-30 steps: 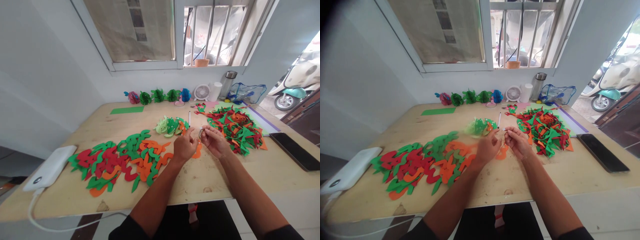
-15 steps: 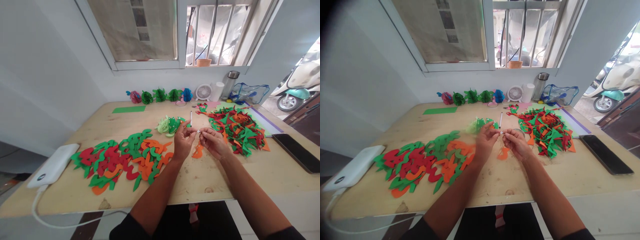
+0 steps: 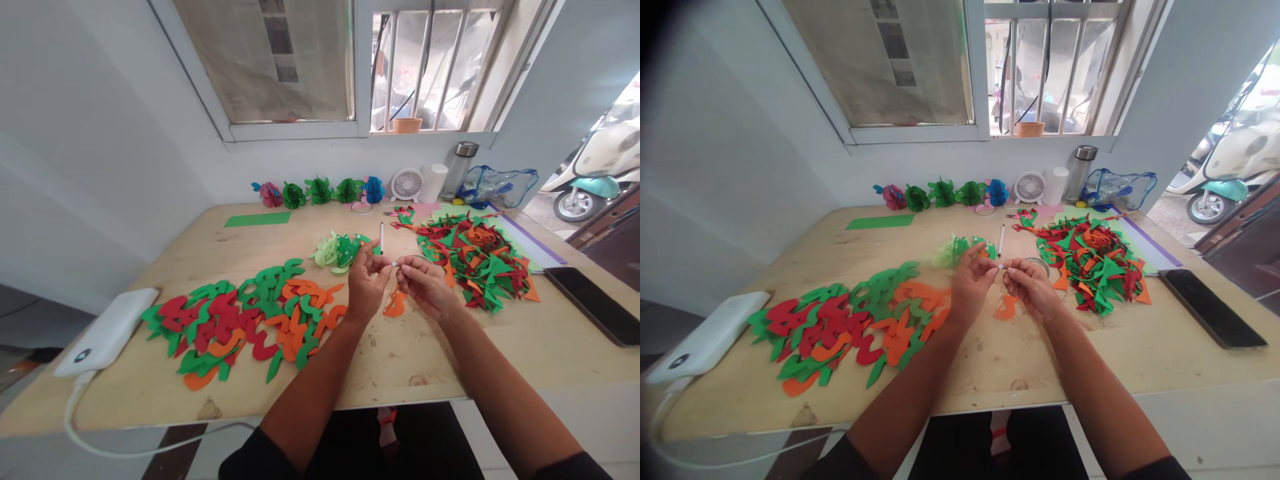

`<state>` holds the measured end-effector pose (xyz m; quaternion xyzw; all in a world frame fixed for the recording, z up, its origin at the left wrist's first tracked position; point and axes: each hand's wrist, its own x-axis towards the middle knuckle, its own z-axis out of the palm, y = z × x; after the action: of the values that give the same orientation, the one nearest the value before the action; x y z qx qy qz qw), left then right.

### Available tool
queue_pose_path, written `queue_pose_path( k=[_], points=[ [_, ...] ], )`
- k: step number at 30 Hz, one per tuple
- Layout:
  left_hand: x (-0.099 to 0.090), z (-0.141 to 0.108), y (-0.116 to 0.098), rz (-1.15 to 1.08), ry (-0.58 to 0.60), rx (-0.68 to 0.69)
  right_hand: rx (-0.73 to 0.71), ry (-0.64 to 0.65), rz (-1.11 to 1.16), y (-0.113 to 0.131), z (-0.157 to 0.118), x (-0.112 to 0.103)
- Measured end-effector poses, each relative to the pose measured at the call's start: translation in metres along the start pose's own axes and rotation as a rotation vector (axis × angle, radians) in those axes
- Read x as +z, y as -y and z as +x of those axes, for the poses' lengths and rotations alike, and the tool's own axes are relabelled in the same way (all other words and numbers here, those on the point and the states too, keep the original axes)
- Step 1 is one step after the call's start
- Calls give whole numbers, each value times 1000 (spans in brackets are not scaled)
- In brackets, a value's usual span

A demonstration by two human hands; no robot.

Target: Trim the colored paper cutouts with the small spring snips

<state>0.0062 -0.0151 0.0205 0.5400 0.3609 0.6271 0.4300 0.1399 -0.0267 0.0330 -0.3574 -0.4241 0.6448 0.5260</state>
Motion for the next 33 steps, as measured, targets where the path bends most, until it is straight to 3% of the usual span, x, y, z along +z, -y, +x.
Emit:
queue_pose_path(
  k=[13,26,33],
  points=[
    [0,0,-1,46,-44,29,4,8,2,0,0,3],
    [0,-1,5,102,-24,91,-63,-57,-286,-4,3,4],
    [-2,-3,4,405,-53,235,-187,-227,-460,-4,4,3]
  ],
)
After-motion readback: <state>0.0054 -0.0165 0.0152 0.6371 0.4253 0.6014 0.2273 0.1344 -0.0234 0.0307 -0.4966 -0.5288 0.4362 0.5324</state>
